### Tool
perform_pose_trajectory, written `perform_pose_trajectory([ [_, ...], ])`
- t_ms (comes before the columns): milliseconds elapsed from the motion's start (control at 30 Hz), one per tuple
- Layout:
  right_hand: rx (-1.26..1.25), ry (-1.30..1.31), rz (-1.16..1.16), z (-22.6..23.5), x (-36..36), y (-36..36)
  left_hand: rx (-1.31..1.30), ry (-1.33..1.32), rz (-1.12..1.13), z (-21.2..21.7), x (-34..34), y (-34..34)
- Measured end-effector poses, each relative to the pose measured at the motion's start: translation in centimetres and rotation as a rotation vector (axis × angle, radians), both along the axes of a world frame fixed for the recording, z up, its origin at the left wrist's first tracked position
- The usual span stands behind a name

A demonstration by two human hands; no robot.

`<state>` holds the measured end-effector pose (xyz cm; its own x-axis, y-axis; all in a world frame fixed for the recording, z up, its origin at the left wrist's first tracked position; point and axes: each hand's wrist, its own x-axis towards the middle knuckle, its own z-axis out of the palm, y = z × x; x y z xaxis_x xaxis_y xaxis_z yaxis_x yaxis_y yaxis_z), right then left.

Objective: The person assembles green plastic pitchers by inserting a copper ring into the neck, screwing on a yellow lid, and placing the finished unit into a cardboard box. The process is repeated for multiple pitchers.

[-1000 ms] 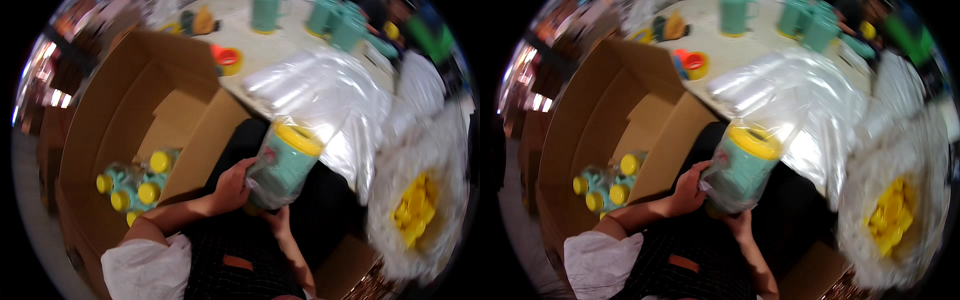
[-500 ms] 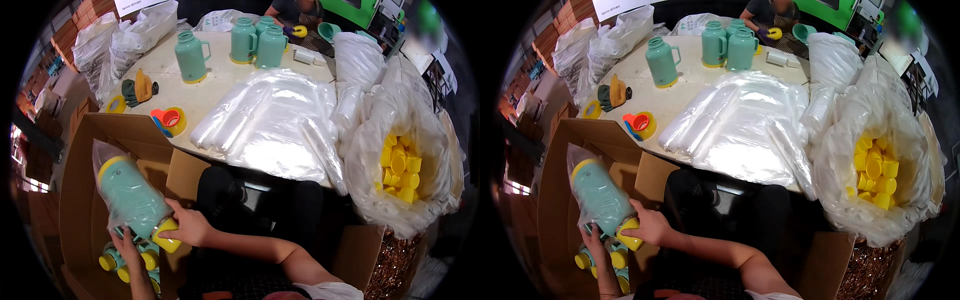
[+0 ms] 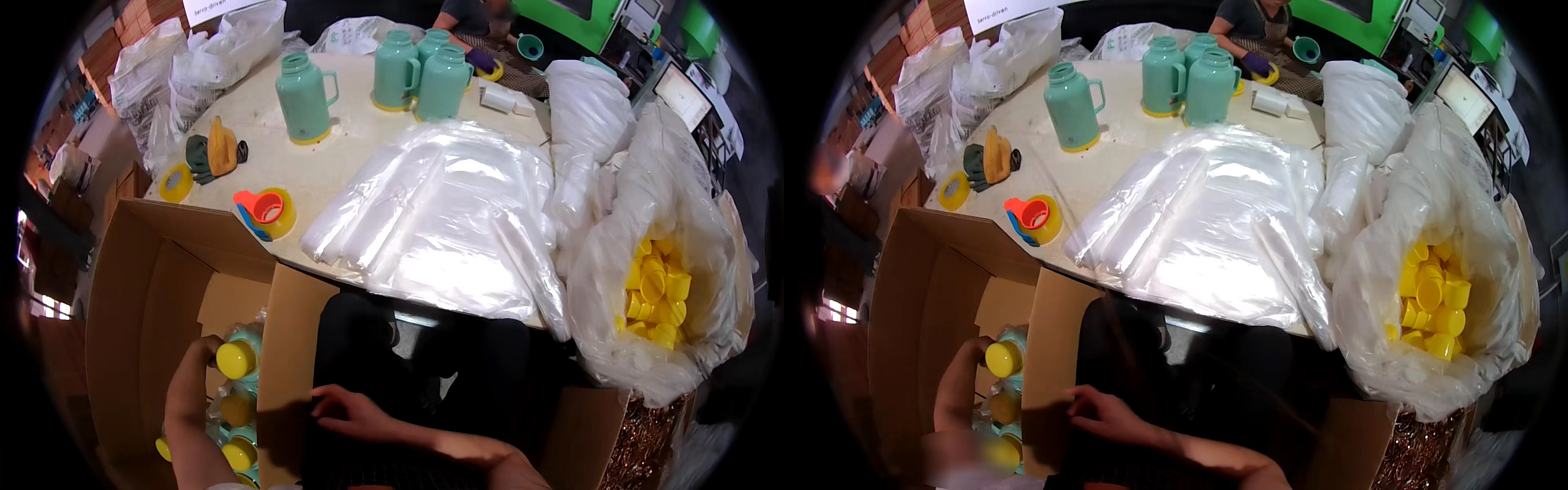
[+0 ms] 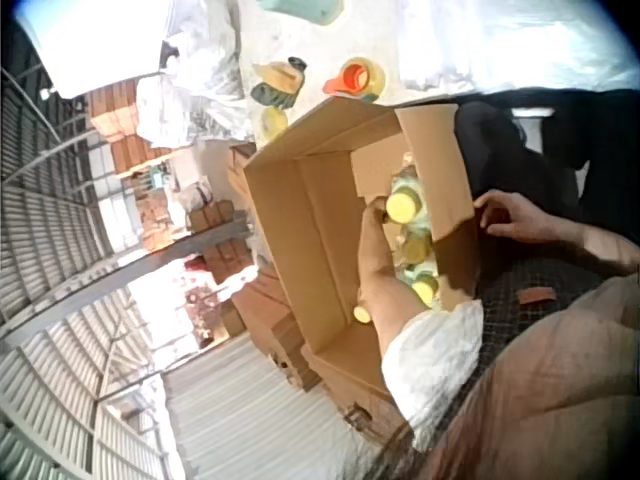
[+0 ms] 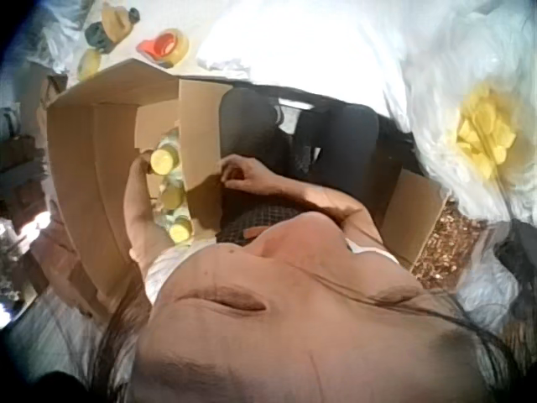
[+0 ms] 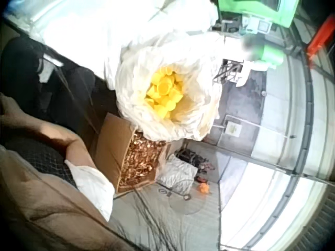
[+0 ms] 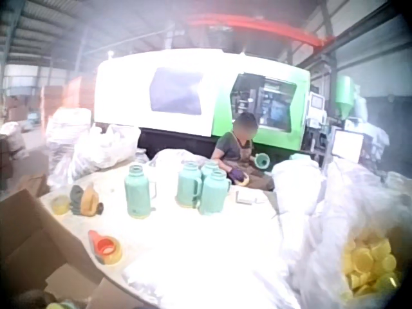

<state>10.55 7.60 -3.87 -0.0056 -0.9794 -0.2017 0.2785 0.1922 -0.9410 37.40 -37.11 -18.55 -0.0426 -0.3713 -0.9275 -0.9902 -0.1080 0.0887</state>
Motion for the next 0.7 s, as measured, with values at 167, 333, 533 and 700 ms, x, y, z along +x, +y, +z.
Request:
perform_pose_trajectory([
  [167,0.129,0.125,-0.323,-2.4,-5.7,4.3,-0.037,0.071,0.142,-3.9,-1.7,1.1],
  [333,0.017,0.246,-0.298,2.2,-12.8,1.3,-0.73,-0.035,-0.284,-3.9,5.3,-1.3],
  [533,-0.098,0.302,-0.486,2.1,-19.0,-0.9,-1.678,0.65,-0.26,18.1,-10.3,5.1],
  [700,-0.205,0.324,-0.466,2.5,-17.6,1.0,-1.457,1.257,-0.826,28.0,-34.3,15.7],
])
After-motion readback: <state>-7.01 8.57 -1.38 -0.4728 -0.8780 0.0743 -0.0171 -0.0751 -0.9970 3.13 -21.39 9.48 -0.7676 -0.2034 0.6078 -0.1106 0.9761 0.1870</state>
